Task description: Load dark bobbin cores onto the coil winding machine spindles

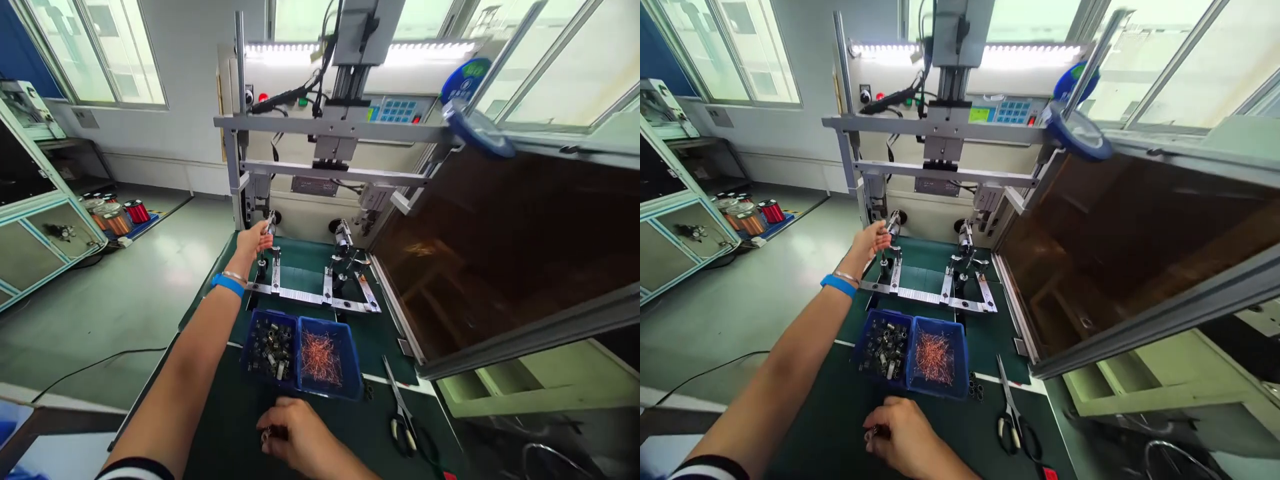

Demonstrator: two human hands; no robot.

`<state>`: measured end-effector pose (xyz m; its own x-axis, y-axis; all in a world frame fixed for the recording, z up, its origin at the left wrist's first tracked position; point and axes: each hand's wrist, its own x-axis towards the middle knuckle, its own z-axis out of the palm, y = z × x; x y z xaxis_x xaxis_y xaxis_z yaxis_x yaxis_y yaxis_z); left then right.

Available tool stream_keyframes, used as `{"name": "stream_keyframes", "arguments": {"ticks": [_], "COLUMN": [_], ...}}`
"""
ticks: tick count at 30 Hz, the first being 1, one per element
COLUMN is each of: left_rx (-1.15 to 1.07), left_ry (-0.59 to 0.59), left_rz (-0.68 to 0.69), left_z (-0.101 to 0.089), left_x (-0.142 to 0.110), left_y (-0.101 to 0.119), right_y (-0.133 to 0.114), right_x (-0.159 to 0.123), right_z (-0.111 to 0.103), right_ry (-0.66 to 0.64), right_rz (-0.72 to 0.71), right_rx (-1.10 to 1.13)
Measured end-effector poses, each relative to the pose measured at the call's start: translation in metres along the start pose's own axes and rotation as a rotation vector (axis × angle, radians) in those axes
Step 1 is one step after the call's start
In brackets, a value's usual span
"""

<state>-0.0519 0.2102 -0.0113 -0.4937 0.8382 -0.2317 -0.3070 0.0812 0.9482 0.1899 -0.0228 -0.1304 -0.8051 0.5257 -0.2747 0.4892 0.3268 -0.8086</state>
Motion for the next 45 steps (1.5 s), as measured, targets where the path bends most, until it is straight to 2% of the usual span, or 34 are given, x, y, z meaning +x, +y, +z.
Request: {"name": "stream_keyframes", "arguments": {"ticks": [2,4,7,8,10,13,15,17,20,22,24,28,29,31,35,37,39,41,45], "left_rx": [0.028,0.062,0.112,0.125,0.163,0.122,0.076,0.039,0.083,0.155,0.292,0.742,0.851,1.015,1.109,1.132,1.177,1.274,1.574], "left_ry": [-0.033,-0.115,-0.244,-0.297,-0.497,-0.598,-0.631,-0.657,-0.600,-0.574,-0.592,-0.592,-0.571,-0.538,-0.515,-0.470,-0.410,-0.402,-0.575], "left_rz": [0.062,0.105,0.132,0.137,0.182,0.047,-0.088,-0.192,-0.255,-0.235,-0.122,0.299,0.364,0.391,0.315,0.388,0.542,0.660,0.649], "left_z": [-0.004,-0.019,-0.061,-0.078,-0.113,-0.153,-0.167,-0.174,-0.176,-0.174,-0.171,-0.165,-0.164,-0.166,-0.174,-0.172,-0.161,-0.145,-0.112], "left_x": [-0.010,-0.031,-0.086,-0.106,-0.144,-0.187,-0.206,-0.219,-0.233,-0.241,-0.247,-0.257,-0.259,-0.262,-0.258,-0.249,-0.234,-0.216,-0.188], "left_y": [0.008,0.011,-0.001,-0.009,-0.029,-0.063,-0.085,-0.104,-0.125,-0.135,-0.143,-0.157,-0.159,-0.161,-0.141,-0.124,-0.110,-0.099,-0.087], "right_y": [-0.004,-0.007,-0.012,-0.014,-0.019,-0.027,-0.031,-0.033,-0.034,-0.033,-0.031,-0.024,-0.021,-0.016,-0.008,-0.007,-0.007,-0.009,-0.011], "right_x": [-0.005,-0.015,-0.030,-0.031,-0.024,0.010,0.036,0.057,0.073,0.076,0.076,0.070,0.066,0.056,0.029,0.018,0.012,0.009,0.008], "right_z": [-0.008,-0.022,-0.056,-0.069,-0.090,-0.106,-0.105,-0.100,-0.094,-0.094,-0.096,-0.100,-0.100,-0.099,-0.092,-0.087,-0.081,-0.075,-0.070], "right_ry": [-0.010,-0.050,-0.100,-0.081,0.030,0.199,0.222,0.221,0.223,0.219,0.219,0.285,0.310,0.354,0.422,0.473,0.531,0.571,0.614], "right_rz": [0.022,0.074,0.082,0.066,0.027,-0.010,0.000,0.021,0.033,0.032,0.022,-0.017,-0.031,-0.065,-0.171,-0.290,-0.412,-0.492,-0.566], "right_rx": [-0.073,-0.151,-0.272,-0.286,-0.307,-0.493,-0.646,-0.733,-0.787,-0.796,-0.783,-0.700,-0.664,-0.586,-0.437,-0.360,-0.313,-0.309,-0.325]}}
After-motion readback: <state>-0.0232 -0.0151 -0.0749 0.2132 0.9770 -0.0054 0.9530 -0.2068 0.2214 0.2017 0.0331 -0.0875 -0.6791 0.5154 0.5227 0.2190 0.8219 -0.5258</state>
